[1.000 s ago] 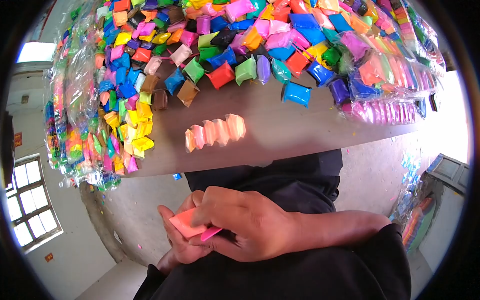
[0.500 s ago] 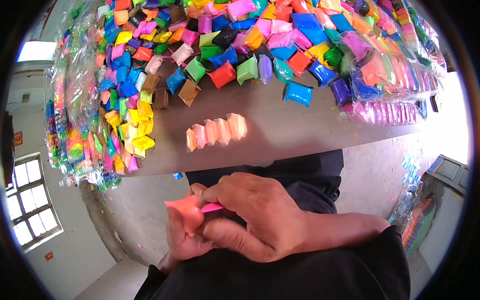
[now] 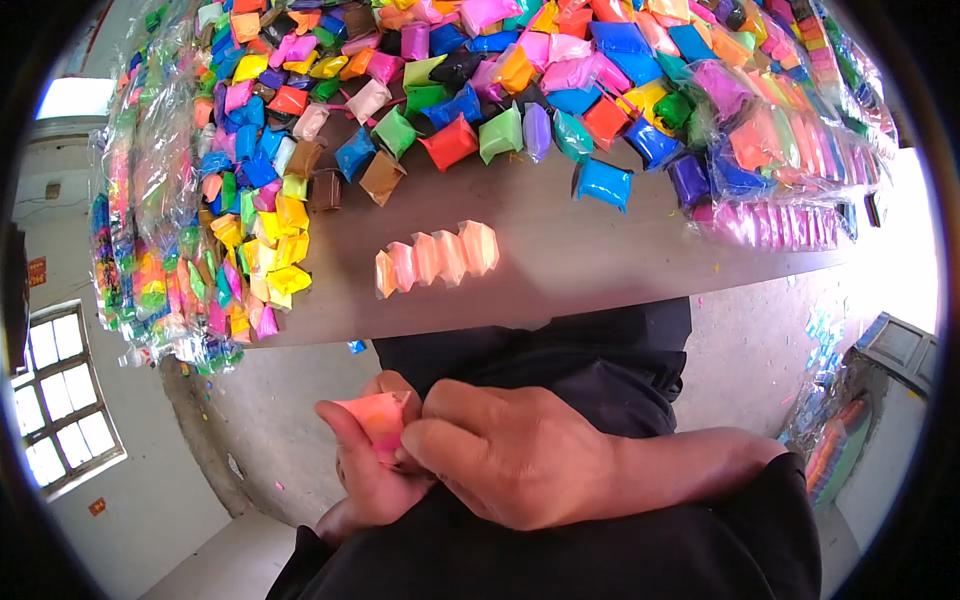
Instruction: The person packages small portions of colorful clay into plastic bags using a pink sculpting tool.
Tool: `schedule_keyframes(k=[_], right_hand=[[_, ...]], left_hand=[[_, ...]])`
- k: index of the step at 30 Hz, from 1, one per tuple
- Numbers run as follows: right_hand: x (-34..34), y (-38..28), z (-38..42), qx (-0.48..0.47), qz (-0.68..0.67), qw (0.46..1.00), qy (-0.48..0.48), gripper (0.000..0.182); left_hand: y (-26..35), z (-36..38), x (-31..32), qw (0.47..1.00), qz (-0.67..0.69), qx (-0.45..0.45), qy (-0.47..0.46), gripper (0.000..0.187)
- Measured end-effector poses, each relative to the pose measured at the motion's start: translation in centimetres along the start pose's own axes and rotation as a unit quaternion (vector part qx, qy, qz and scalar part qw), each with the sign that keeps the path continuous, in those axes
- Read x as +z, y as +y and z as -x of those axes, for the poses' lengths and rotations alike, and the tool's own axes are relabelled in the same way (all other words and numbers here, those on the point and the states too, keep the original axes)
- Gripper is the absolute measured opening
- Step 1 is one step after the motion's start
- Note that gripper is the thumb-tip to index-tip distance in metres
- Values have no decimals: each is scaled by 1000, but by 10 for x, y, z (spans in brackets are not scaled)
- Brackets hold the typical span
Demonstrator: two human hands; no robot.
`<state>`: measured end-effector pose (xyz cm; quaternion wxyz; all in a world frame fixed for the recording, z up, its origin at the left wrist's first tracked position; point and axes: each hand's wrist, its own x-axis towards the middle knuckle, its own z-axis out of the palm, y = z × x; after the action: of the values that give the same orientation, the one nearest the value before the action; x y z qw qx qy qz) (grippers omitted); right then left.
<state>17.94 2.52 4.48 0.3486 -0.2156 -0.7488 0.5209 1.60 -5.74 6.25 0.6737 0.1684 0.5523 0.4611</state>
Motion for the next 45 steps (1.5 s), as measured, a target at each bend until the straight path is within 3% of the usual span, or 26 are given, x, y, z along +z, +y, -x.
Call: schedule_keyframes(k=[2, 5, 11, 13, 17, 19, 23, 25, 28, 35, 38, 41, 43, 44, 45], right_hand=[[0, 0, 0, 8, 17, 1000, 15, 25], [1, 1, -3, -29, -36, 999, -3, 29], [3, 1, -2, -17, -38, 998, 38, 28], [4, 0, -2, -21, -55, 997, 42, 27], [4, 2, -2, -24, -55, 997, 50, 26], [2, -5, -3, -16, -55, 998, 23, 25], [3, 0, -3, -17, -48, 998, 46, 25], [4, -5, -4, -13, -52, 998, 36, 25], [1, -2, -6, -19, -55, 997, 52, 25], [-1, -3, -4, 2, -46, 999, 13, 25], [-1, -3, -8, 11, -37, 998, 56, 24], [-1, -5, -5, 16, -45, 998, 30, 23], [0, -4, -3, 14, -57, 998, -12, 18], [-2, -4, -5, 14, -56, 998, -14, 18], [-5, -5, -8, 30, -65, 997, 31, 13]], left_hand=[[-2, 1, 2, 999, 35, -21, 21, 81], [-3, 0, 0, 999, -18, 24, 34, 81], [4, 2, 2, 998, -58, -20, 22, 83], [-2, 2, 0, 1000, -5, -16, 21, 84], [2, 2, 1, 998, -51, -19, 36, 84], [-1, -1, -2, 999, -34, 30, 14, 83], [2, 1, 2, 1000, 18, 1, 2, 83], [3, -1, 5, 998, -36, 38, 35, 83], [5, 2, 3, 997, -71, 8, 35, 83], [2, -4, 5, 997, -46, 43, 40, 81], [2, 1, 0, 999, -48, 14, -11, 79], [-6, -1, 1, 987, -137, 78, 30, 77], [-1, -7, 9, 997, -6, 45, 58, 76], [-2, -6, 8, 997, -4, 46, 59, 76], [-2, -5, 6, 998, 44, 17, 30, 76]])
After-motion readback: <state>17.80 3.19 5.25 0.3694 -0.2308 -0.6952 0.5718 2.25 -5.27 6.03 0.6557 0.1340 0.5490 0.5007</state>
